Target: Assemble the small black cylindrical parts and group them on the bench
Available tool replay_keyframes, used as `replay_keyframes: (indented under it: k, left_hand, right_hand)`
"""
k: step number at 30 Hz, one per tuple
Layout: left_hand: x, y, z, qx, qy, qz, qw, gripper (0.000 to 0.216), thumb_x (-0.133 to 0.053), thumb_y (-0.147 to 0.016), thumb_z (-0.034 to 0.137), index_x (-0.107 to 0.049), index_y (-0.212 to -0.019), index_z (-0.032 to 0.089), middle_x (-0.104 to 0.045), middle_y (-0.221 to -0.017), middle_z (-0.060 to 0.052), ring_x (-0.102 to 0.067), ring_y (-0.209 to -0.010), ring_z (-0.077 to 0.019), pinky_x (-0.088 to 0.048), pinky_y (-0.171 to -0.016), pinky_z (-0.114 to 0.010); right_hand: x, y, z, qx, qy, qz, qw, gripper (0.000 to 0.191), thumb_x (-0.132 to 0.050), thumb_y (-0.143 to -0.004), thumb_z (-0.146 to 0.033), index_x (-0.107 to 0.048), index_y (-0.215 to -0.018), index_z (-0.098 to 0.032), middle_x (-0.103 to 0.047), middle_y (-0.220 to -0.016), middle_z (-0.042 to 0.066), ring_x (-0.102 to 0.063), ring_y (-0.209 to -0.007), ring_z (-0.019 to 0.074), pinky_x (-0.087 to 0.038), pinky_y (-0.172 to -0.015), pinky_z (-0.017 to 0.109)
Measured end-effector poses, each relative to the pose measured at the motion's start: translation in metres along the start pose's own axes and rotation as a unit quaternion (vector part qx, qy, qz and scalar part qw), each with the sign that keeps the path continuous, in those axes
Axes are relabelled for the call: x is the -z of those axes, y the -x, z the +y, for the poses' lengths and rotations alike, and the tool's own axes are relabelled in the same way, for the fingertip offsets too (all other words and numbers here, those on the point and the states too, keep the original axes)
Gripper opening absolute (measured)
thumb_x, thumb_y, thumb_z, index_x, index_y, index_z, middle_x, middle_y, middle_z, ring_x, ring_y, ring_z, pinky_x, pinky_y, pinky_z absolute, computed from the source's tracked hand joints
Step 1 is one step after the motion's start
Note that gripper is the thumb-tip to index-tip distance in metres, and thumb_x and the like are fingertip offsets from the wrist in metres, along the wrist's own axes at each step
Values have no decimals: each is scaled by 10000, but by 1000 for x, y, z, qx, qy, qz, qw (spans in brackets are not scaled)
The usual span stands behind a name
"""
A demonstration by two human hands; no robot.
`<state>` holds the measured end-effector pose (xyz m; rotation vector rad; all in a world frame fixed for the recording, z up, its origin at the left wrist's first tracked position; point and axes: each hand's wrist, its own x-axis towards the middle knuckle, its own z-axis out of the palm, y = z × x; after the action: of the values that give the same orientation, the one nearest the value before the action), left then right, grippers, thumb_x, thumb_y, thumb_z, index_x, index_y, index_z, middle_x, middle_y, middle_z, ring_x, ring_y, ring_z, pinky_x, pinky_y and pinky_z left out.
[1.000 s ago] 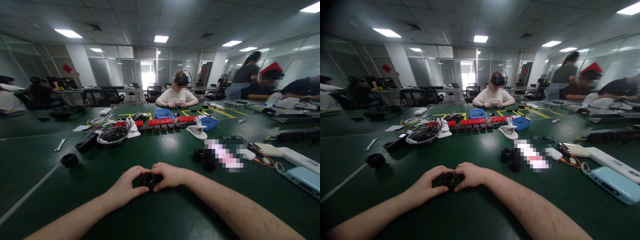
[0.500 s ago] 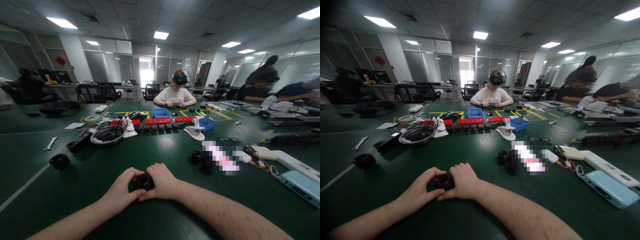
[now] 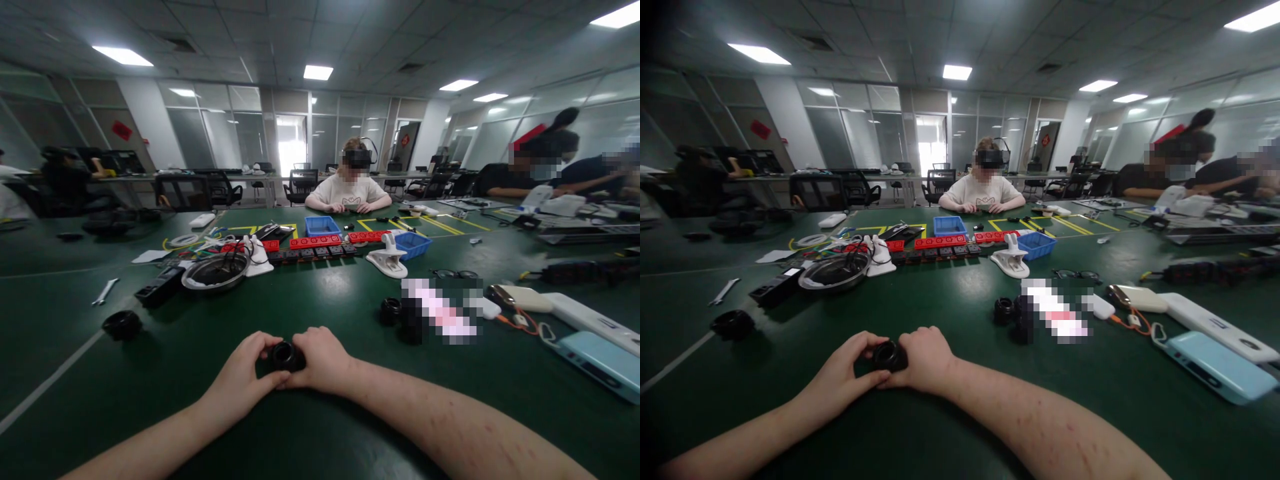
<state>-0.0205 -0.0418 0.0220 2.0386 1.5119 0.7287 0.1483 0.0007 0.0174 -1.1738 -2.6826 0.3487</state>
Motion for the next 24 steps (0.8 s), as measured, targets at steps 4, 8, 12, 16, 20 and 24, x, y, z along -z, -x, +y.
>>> replay_keyframes:
  k: [4,8,12,16,20,24]
  left_hand:
    - [5,-3,-5,-23,15,-24,999,312,-611,-678,236,-557,-983,205,-559,-897,-31,-521,-833,-214,-432,-728,-330]
    - [18,-7,-7,-72,55,-126,988,392,-594,-706,197,-534,-1089,259,-555,-989,-15,-518,-904,-193,-416,-777,-301]
    - [24,-9,-4,-66,63,-168,982,421,-593,-709,181,-527,-1114,278,-551,-1023,-5,-510,-942,-189,-398,-817,-298]
    - [21,-7,-2,-45,46,-155,986,403,-607,-675,172,-552,-1065,261,-561,-969,-4,-515,-900,-194,-408,-794,-307]
    - [11,-3,-3,7,20,-93,995,336,-618,-657,198,-565,-989,219,-563,-904,-15,-517,-845,-211,-425,-745,-329]
    - [7,-1,-5,5,14,-62,998,310,-621,-666,221,-560,-971,209,-562,-904,-23,-514,-870,-225,-422,-759,-343]
  right_hand:
    - [1,2,-2,26,5,17,999,581,-574,-577,-668,-559,-834,-147,-579,-782,58,-519,-716,209,-390,-670,343]
    - [10,-2,15,129,-58,-47,989,506,-667,-615,-496,-548,-972,-158,-562,-859,38,-507,-789,181,-391,-693,285]
    - [14,-7,28,159,-135,-120,970,288,-667,-673,-377,-574,-843,-164,-533,-737,-30,-490,-689,109,-366,-613,200]
    - [8,-6,24,106,-131,-99,981,359,-698,-597,-457,-550,-746,-166,-537,-676,-42,-481,-667,115,-339,-572,196]
    - [2,-1,7,53,-28,-26,998,494,-615,-577,-623,-553,-742,-160,-558,-663,2,-483,-603,142,-335,-554,244]
    - [4,2,-3,45,54,12,997,576,-514,-593,-713,-557,-698,-148,-571,-660,42,-506,-647,189,-354,-649,323]
